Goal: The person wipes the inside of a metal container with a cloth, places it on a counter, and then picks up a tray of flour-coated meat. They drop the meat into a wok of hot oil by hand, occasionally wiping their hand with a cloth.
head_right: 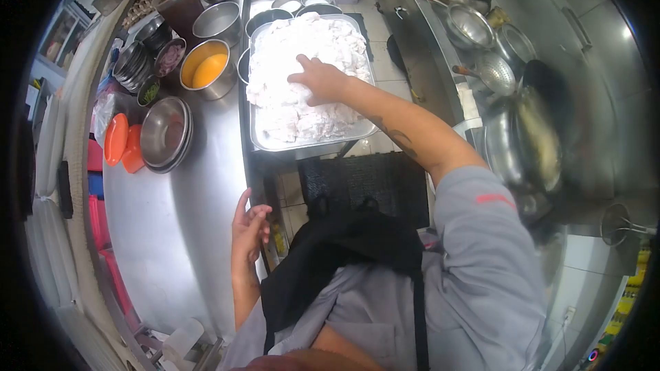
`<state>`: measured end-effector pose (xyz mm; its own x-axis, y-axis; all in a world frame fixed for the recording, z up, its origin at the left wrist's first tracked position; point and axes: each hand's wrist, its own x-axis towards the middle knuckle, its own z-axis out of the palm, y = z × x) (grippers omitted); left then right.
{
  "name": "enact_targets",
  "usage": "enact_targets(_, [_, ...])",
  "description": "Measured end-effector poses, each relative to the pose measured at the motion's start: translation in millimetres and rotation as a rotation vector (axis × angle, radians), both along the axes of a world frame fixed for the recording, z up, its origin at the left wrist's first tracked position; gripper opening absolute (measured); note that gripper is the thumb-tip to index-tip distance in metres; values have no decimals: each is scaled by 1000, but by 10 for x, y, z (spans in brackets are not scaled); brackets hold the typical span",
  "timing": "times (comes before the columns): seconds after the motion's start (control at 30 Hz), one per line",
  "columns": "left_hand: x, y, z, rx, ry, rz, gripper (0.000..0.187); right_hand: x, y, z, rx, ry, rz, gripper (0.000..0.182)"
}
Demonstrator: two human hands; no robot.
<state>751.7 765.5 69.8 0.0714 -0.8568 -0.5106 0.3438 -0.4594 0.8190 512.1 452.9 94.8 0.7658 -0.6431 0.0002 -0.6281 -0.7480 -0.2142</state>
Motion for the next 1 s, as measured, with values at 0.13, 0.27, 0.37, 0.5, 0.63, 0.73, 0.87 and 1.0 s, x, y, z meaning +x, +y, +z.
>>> enact_targets(0.13, [-67, -17, 59, -7, -19, -7, 65, -81, -115, -80, 69, -167, -12, 61])
enact_targets(0.27, [-109, -10, 65, -3, -8, 4, 64, -147, -267, -82, 203, -323, -40, 58])
enact_targets(0.37, [-138, 11, 58, -6, -11, -7, 64, -165, -447, -151, 229, -432, -69, 58])
enact_targets(0.5, [-167, 15, 71, 1, 5, -3, 63, -154, -469, 5, 535, -734, -244, 57])
enact_targets(0.63, [-178, 28, 51, -5, 22, -9, 62, -144, -405, 338, 882, -908, -505, 69])
enact_targets(0.73, [-188, 16, 25, 4, 21, -23, 61, -99, -342, 511, 926, -961, -635, 75])
enact_targets(0.87, [-230, -57, -124, 14, 45, -38, 62, -108, -382, 367, 1031, -1149, -619, 84])
enact_targets(1.0, [-203, -183, -288, 37, 6, 17, 63, -118, -462, 273, 1059, -1167, -747, 97])
